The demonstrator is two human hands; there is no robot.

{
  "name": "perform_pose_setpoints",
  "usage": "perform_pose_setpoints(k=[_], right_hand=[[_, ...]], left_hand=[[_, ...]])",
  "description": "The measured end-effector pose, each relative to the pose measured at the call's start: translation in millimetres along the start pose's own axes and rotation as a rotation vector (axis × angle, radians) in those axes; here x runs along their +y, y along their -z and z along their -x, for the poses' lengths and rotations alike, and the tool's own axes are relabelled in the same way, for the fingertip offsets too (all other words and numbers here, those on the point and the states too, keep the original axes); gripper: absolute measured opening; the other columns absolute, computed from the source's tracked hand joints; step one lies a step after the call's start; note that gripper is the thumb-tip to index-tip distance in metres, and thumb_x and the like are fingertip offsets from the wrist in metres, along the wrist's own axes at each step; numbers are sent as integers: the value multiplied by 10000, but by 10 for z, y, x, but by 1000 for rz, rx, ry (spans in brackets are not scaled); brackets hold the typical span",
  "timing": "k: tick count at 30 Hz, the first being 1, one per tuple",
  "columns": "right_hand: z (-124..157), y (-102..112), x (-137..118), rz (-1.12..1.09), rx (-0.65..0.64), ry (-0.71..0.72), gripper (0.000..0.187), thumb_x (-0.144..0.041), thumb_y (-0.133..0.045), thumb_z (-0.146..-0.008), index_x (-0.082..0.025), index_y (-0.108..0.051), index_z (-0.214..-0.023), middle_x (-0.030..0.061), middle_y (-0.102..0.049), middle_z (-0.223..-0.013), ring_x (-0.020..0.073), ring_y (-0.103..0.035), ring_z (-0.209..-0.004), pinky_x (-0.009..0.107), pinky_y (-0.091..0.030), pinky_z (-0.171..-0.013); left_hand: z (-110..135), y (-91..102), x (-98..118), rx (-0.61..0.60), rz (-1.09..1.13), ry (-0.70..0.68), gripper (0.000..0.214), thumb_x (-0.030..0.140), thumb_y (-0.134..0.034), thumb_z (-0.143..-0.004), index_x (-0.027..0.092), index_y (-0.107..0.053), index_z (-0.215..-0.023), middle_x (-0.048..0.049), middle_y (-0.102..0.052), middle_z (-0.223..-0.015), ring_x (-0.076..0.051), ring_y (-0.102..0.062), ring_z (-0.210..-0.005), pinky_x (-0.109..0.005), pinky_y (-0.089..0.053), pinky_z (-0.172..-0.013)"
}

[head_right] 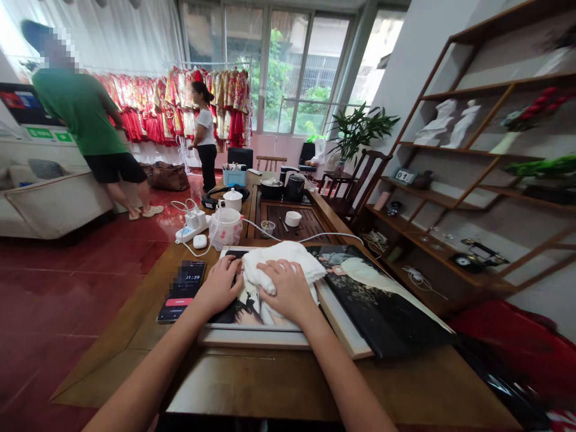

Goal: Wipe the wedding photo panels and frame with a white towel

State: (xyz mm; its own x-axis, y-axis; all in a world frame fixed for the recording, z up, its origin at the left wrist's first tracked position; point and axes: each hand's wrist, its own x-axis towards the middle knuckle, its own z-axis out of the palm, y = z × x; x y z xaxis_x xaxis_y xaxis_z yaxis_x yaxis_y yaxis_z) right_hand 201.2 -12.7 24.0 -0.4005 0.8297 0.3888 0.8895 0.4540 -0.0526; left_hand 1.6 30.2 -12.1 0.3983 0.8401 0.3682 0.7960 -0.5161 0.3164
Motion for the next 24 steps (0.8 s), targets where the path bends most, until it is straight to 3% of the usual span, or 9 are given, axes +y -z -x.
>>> perform_pose_setpoints(k=[13,24], right_hand=[[579,92,-185,3,15,-55,447,-355,-543,-834,-279,-516,-1274,61,-585,-1240,273,-463,-1146,454,-292,-979],[55,-20,174,34,32,-106,438,-394,-509,-851,-264,-509,-1269,71,-583,-1241,274,-491,-1106,450,-318,-943]], left_hand=[[-5,-23,-10,6,18,-2,362,284,-420,-906,181,-467,-1250,-118,-454,-1300,-252,-379,-1272,-406,-315,-1046],[-10,6,-4,0,12,-16,363,285,-413,-909,171,-473,-1248,-129,-459,-1300,-260,-385,-1265,-420,-317,-1044]])
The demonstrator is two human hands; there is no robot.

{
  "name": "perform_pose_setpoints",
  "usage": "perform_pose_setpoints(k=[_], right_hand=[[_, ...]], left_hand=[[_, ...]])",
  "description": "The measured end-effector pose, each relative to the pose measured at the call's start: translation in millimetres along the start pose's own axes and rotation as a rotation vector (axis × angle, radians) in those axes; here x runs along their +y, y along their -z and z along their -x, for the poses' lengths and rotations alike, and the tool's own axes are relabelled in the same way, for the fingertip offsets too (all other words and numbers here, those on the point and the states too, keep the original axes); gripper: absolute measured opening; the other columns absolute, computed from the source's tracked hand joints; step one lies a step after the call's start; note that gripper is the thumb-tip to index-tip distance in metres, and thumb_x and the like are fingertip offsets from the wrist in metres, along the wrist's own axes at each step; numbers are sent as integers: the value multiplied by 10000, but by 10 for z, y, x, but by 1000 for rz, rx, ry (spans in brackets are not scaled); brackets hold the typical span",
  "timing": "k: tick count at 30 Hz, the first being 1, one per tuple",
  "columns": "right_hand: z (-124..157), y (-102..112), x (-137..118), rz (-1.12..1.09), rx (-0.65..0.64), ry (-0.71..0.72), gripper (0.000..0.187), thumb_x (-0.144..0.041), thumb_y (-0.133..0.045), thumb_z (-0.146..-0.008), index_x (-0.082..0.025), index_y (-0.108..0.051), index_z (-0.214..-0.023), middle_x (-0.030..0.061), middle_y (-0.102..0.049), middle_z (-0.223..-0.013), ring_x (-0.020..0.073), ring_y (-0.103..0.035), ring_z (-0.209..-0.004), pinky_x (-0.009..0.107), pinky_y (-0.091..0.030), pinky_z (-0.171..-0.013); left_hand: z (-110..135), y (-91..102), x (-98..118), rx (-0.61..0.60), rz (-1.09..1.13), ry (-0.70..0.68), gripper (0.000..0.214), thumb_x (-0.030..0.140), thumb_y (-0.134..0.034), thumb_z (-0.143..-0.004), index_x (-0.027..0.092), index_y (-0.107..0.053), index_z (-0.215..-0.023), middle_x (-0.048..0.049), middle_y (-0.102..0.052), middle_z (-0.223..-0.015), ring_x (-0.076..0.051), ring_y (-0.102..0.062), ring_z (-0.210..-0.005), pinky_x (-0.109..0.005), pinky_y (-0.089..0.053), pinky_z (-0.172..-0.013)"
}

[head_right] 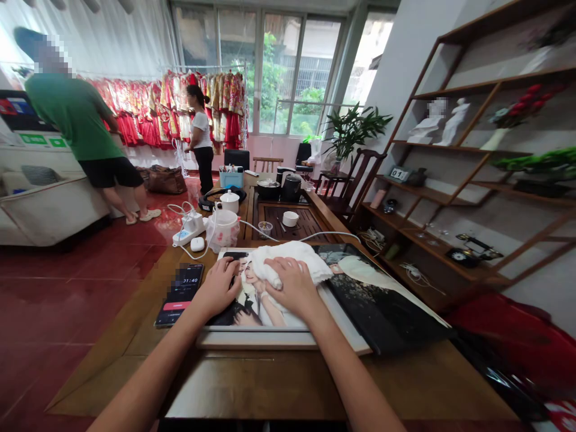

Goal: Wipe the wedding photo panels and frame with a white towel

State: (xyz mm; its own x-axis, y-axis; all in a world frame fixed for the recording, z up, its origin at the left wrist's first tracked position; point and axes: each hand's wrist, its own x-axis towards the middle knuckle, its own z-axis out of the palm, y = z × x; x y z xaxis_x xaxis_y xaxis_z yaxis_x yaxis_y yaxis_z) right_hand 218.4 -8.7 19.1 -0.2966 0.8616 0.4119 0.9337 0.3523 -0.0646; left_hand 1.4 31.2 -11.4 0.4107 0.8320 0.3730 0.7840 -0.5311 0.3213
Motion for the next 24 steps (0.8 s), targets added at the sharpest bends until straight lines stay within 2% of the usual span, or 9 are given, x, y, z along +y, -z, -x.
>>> perform_pose_setpoints(k=[5,13,16,19,24], right_hand=[[5,-22,-6,7,29,-29,428,-388,-496,-863,-267,-504,-1274,72,-590,-1223,279,-487,-1104,456,-319,-940],[551,77,-166,57,65,-48,406,-390,-481,-879,-260,-516,-1262,86,-599,-1196,274,-496,-1100,461,-325,-944],[646,111,-169,77,63,-35,408,-393,-487,-877,-265,-517,-1263,84,-602,-1196,272,-499,-1101,453,-335,-934],[558,100,-90,85,41,-18,425,-386,-504,-859,-264,-514,-1265,78,-601,-1204,272,-498,-1099,444,-343,-914],[159,8,127,86,30,-57,418,-375,-491,-857,-266,-511,-1261,66,-602,-1203,270,-503,-1061,438,-340,-892]], left_hand=[[0,2,3,2,-7,-6,370,284,-410,-909,164,-472,-1253,-133,-463,-1295,-259,-393,-1259,-418,-312,-1049],[5,6,12,5,-5,-1,369,281,-398,-912,164,-474,-1253,-131,-464,-1288,-258,-389,-1260,-412,-317,-1043],[4,11,18,-3,-2,1,369,286,-396,-913,166,-478,-1252,-130,-464,-1287,-257,-383,-1263,-410,-311,-1047],[2,8,16,-8,0,7,378,288,-403,-909,173,-474,-1263,-128,-464,-1290,-258,-380,-1264,-416,-302,-1051],[7,-1,4,-10,-2,20,373,294,-400,-911,179,-479,-1257,-127,-453,-1306,-262,-368,-1276,-428,-288,-1057]])
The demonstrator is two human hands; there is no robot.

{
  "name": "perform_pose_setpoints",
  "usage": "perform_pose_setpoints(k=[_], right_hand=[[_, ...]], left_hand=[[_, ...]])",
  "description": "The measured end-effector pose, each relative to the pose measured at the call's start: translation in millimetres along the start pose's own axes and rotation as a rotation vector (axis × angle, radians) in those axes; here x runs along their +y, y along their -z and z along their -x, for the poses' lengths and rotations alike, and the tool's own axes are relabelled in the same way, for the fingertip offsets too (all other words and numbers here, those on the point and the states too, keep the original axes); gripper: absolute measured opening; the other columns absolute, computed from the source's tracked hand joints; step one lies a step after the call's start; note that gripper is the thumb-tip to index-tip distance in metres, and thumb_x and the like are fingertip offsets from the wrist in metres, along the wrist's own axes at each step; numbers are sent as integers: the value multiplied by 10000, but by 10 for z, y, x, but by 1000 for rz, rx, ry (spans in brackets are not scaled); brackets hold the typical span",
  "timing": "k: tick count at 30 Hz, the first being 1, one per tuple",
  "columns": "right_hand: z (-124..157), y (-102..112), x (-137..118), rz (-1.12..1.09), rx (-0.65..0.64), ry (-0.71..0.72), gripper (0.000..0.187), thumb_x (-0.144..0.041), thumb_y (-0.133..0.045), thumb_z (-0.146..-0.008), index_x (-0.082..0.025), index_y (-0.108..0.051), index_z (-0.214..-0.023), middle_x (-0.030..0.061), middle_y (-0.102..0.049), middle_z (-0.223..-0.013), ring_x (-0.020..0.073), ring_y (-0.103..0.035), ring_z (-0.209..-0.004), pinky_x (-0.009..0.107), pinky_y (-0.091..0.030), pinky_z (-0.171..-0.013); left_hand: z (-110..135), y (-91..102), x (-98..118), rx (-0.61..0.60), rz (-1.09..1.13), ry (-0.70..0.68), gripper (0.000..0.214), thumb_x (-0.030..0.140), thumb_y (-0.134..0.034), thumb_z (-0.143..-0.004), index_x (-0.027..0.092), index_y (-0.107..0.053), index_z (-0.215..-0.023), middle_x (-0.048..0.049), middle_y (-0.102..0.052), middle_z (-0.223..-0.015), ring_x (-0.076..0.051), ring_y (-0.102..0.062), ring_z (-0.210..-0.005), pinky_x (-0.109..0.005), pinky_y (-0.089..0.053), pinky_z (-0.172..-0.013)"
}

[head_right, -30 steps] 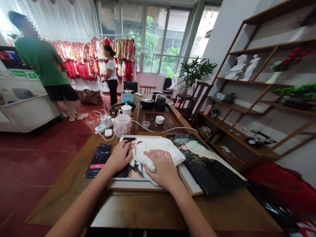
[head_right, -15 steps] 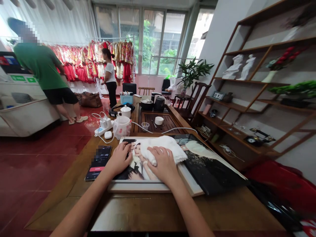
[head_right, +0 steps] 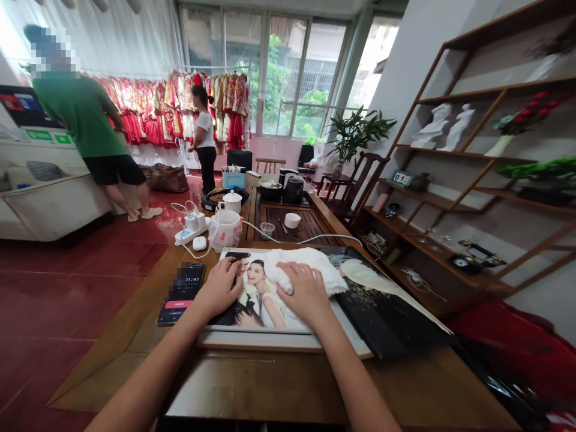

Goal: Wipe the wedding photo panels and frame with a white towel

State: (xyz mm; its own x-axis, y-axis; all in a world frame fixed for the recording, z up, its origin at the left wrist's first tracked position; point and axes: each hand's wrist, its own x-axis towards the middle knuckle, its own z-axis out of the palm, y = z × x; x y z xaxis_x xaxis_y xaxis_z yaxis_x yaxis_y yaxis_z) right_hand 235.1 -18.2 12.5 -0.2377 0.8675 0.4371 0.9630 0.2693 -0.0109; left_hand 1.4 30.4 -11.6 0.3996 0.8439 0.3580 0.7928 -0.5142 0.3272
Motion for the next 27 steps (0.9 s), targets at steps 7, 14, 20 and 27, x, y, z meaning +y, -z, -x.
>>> perform_pose_setpoints(k=[7,14,20,27], right_hand=[[-234,-86,80,3,12,-20,414,-360,-485,-855,-258,-515,-1255,82,-605,-1168,287,-498,-1040,452,-329,-889],[277,56,-58,16,1,6,436,-362,-493,-854,-261,-495,-1278,76,-595,-1197,279,-496,-1077,440,-341,-896],[489,153,-64,42,-31,60,453,-385,-512,-844,-266,-498,-1281,75,-597,-1206,280,-501,-1096,439,-352,-892],[-51,28,20,12,-45,53,419,-375,-484,-856,-251,-513,-1255,83,-606,-1185,282,-509,-1042,447,-341,-876]], left_hand=[[8,2,2,7,2,7,368,296,-392,-917,182,-476,-1257,-124,-451,-1306,-255,-370,-1275,-423,-286,-1059],[3,0,0,10,7,5,375,301,-403,-914,177,-476,-1259,-125,-446,-1306,-257,-375,-1271,-412,-288,-1060],[-2,-3,-5,4,7,3,377,300,-407,-913,162,-477,-1257,-136,-442,-1310,-266,-368,-1277,-422,-278,-1069],[9,21,22,-9,-5,11,370,294,-390,-919,171,-475,-1257,-133,-443,-1311,-267,-365,-1277,-436,-271,-1072]])
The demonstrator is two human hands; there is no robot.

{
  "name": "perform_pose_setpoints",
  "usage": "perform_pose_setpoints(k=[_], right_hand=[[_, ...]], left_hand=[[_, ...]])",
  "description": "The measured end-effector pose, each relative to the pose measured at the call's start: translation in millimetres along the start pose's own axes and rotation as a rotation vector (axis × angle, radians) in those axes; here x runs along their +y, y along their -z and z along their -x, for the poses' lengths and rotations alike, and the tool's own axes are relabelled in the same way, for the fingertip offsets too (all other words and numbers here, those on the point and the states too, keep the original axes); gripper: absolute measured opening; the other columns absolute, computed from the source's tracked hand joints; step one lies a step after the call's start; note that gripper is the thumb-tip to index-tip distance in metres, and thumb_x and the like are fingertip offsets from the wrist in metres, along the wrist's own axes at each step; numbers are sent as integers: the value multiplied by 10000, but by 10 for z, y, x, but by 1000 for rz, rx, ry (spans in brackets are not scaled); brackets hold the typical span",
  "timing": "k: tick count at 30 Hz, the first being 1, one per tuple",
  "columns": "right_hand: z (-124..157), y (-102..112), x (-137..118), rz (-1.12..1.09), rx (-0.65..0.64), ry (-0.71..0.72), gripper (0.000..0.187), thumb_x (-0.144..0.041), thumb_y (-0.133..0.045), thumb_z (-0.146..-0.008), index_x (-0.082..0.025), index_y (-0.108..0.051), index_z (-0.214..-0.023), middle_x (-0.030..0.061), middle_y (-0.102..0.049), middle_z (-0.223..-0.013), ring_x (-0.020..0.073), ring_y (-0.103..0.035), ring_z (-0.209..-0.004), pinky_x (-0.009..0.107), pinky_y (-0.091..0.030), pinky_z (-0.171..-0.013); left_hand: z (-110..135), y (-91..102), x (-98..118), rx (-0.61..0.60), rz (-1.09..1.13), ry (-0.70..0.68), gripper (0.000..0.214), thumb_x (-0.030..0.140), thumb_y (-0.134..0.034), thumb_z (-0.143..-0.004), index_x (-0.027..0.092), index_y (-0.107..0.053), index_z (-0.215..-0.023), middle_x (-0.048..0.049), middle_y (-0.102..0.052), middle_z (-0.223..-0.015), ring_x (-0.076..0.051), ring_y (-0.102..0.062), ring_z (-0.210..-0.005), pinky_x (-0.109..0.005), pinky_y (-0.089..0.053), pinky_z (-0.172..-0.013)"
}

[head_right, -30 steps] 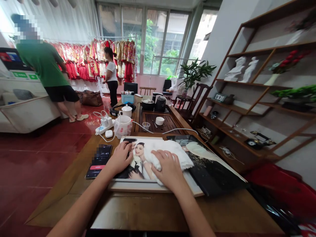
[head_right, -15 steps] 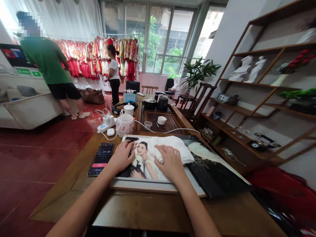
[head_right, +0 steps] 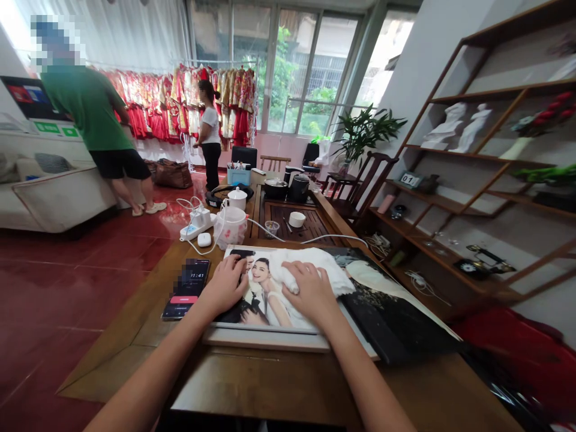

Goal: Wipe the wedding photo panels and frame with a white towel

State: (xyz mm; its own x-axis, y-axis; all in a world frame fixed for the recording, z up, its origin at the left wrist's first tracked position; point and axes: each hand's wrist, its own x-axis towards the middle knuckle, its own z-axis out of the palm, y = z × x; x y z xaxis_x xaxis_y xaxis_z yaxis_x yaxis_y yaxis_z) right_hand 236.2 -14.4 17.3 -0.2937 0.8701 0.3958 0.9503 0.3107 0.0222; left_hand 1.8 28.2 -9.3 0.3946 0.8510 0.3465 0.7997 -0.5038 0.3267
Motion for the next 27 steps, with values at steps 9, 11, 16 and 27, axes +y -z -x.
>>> perform_pose_setpoints(k=[9,11,16,27], right_hand=[[-260,-87,17,-25,24,15,400,-367,-482,-869,-248,-511,-1250,79,-607,-1172,272,-500,-1047,442,-316,-903],[-115,-53,-32,-28,15,28,408,-375,-487,-869,-252,-506,-1257,75,-602,-1186,270,-497,-1061,441,-316,-912],[308,29,-177,-22,20,67,423,-395,-512,-853,-257,-522,-1253,83,-598,-1201,279,-492,-1093,449,-320,-925],[-23,18,-120,-55,-1,77,430,-385,-515,-841,-258,-518,-1252,76,-607,-1193,276,-509,-1049,448,-324,-899]], left_hand=[[10,35,27,-6,-5,16,366,282,-386,-914,191,-480,-1256,-117,-459,-1307,-260,-368,-1273,-436,-276,-1069],[9,37,29,-1,-4,9,370,285,-392,-912,189,-479,-1258,-115,-455,-1314,-259,-367,-1275,-424,-277,-1072],[12,26,27,8,1,4,367,278,-395,-910,184,-483,-1254,-117,-460,-1308,-261,-369,-1270,-426,-274,-1072],[-11,0,-3,10,-7,-32,393,289,-394,-913,151,-475,-1273,-140,-460,-1297,-267,-372,-1271,-423,-289,-1064]])
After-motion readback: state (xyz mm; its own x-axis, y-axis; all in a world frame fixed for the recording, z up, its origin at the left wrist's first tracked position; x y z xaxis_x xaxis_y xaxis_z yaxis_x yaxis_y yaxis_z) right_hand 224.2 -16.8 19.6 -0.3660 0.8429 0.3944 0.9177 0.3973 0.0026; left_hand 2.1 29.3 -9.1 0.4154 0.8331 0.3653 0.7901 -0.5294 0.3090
